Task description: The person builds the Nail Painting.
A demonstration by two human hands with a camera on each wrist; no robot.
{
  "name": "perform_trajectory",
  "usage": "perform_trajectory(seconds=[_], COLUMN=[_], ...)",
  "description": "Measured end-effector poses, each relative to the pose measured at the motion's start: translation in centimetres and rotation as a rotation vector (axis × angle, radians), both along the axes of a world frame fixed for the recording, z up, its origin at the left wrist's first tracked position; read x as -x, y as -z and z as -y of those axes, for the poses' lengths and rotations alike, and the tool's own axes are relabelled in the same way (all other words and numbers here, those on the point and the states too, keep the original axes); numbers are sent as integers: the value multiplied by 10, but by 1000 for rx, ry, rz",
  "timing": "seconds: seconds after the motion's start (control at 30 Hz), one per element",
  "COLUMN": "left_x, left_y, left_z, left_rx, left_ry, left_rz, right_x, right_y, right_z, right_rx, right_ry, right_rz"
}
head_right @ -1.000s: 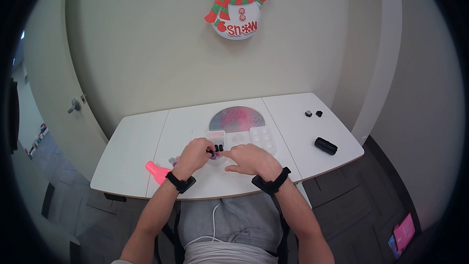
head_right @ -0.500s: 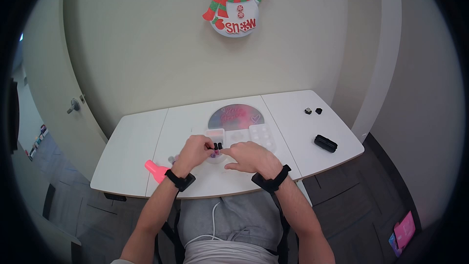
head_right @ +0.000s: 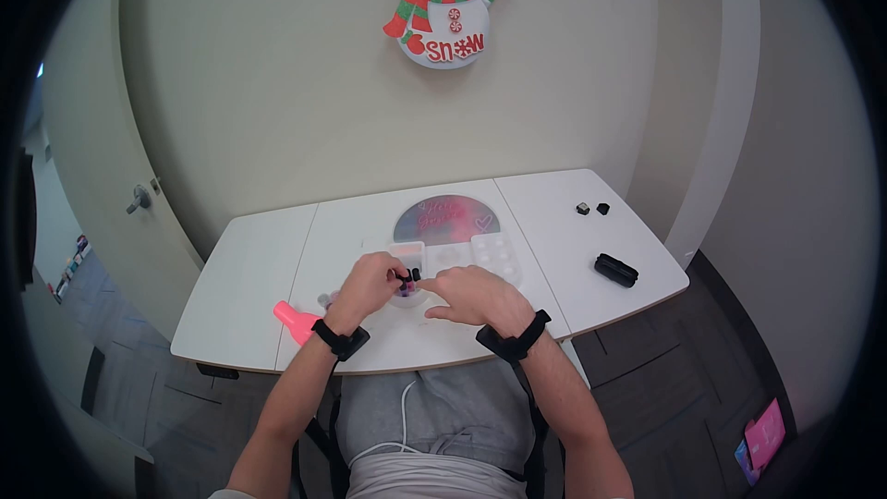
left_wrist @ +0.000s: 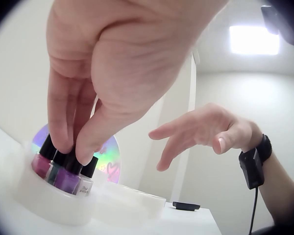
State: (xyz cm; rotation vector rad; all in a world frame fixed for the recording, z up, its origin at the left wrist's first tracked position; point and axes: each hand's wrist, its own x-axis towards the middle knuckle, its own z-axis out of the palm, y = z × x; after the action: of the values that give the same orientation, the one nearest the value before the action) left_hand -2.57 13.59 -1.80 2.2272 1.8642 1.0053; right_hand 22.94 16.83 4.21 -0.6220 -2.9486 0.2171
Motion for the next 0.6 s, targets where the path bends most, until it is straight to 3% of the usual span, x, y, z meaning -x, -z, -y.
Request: perform_trajectory(seconds=[0.23,0.43,0.6], left_x=[9,40,69], left_y=[-24,-59,-55], left_z=[10,33,38], left_rx=[-42,-31,-6], left_ry=[-43,-229,-288], left_rz=[-14,69,36], right_x=[-2,-2,-1], right_y=[3,4,1], right_z=[-4,-5,-3], right_rx=[-1,-3,2], right_ry=[-17,-16,-5], right_rz=[-30,-32,-14])
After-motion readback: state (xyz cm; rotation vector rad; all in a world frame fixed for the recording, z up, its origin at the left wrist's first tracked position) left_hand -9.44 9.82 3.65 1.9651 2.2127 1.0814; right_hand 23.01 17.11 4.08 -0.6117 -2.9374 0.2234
